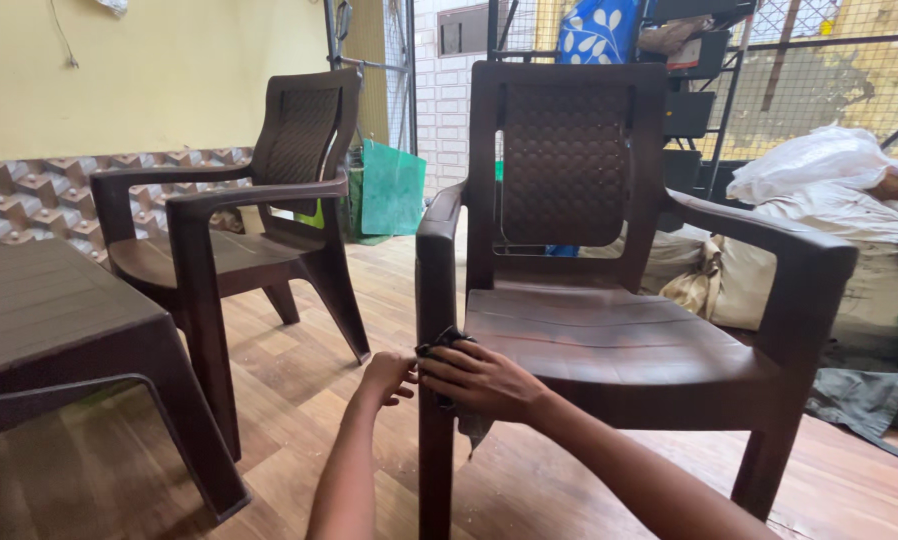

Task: The person wipes the backrest, seat, and armrests of a brown plastic chair using a dark cloth. The person moves the chair to access different sides and continues wiping the surfaces.

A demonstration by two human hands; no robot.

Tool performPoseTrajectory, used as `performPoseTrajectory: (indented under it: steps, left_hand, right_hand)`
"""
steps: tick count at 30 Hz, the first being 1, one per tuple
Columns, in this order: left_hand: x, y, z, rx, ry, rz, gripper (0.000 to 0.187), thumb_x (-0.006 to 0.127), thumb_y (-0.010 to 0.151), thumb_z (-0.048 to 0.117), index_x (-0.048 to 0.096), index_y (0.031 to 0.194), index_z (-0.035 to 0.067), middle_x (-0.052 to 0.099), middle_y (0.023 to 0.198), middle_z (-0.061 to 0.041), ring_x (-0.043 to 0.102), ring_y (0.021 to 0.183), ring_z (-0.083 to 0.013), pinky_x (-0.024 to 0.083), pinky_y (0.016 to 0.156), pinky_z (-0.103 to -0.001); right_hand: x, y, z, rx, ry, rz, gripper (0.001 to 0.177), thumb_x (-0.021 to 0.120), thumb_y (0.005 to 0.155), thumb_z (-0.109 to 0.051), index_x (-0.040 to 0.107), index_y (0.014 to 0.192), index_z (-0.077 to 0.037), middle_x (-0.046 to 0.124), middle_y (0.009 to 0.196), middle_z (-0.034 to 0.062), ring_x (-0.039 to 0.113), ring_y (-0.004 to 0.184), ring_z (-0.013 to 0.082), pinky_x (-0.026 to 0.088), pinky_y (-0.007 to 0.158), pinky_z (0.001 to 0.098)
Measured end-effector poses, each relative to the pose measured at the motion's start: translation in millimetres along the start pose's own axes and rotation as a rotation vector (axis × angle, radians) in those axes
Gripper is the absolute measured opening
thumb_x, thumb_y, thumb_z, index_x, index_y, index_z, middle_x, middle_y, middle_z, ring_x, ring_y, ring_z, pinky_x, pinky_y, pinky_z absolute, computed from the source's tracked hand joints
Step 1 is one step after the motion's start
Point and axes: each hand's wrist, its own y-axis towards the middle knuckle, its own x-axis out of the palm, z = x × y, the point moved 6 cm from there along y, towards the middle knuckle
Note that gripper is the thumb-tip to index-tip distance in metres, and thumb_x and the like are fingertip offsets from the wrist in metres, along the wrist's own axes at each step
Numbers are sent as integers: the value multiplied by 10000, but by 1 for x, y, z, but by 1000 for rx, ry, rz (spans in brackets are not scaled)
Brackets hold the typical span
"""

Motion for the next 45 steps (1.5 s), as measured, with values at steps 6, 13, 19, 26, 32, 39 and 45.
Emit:
performPoseTrajectory:
  steps: [6, 13, 19, 26, 32, 39, 45]
  left_hand:
    - [21, 7, -26, -134, 818, -230, 376, 713, 887, 267, 695, 1206, 67, 787, 1072, -128, 778, 858, -272, 587, 714, -444]
    - [41, -13, -28, -302, 1158, -305, 517, 723, 895, 378, 657, 1298, 59, 742, 1174, -151, 736, 993, -281, 563, 840, -445]
    - [46, -31, -15, -491, 1206, -407, 643, 731, 902, 473, 625, 1376, 53, 703, 1261, -171, 701, 1108, -288, 542, 947, -445]
    - [98, -82, 28, -568, 919, -771, 754, 687, 913, 593, 593, 1423, 46, 739, 1223, -163, 728, 1118, -280, 565, 946, -444]
    - [138, -106, 78, -483, 856, -783, 866, 693, 901, 721, 642, 1382, 3, 738, 1263, -176, 743, 1109, -275, 557, 718, -312]
    - [137, -117, 89, -481, 1048, -832, 705, 571, 915, 665, 611, 1433, 188, 641, 1419, -135, 680, 1198, -304, 558, 920, -434]
    - [138, -120, 94, -473, 1106, -785, 630, 545, 960, 600, 608, 1467, 233, 625, 1438, -163, 633, 1267, -327, 538, 1044, -471]
  right_hand:
    - [-26, -44, 21, 155, 146, -180, 732, 801, 767, -289, 529, 1434, -154, 461, 1536, 101, 451, 1396, 289, 384, 1143, 483]
    - [-46, -100, 47, 353, 239, -260, 873, 822, 729, -252, 453, 1511, -122, 488, 1529, 78, 453, 1432, 289, 390, 1167, 454]
    - [-45, -154, 81, 624, 403, -422, 976, 868, 709, -443, 416, 1511, -121, 454, 1532, 102, 408, 1431, 312, 332, 1179, 466]
    - [-66, -222, 108, 677, 435, -505, 1186, 913, 573, -576, 388, 1545, -146, 412, 1580, 122, 350, 1476, 317, 298, 1214, 463]
    - [-62, -270, 130, 758, 365, -689, 1342, 933, 531, -576, 242, 1583, -109, 260, 1654, 118, 221, 1536, 303, 220, 1233, 479]
    - [-59, -264, 126, 775, 345, -754, 1395, 951, 517, -584, 205, 1582, -78, 217, 1660, 129, 186, 1545, 311, 193, 1251, 486]
    - [-52, -232, 110, 789, 306, -824, 1312, 924, 543, -588, 290, 1570, -71, 289, 1633, 149, 256, 1519, 333, 253, 1241, 474]
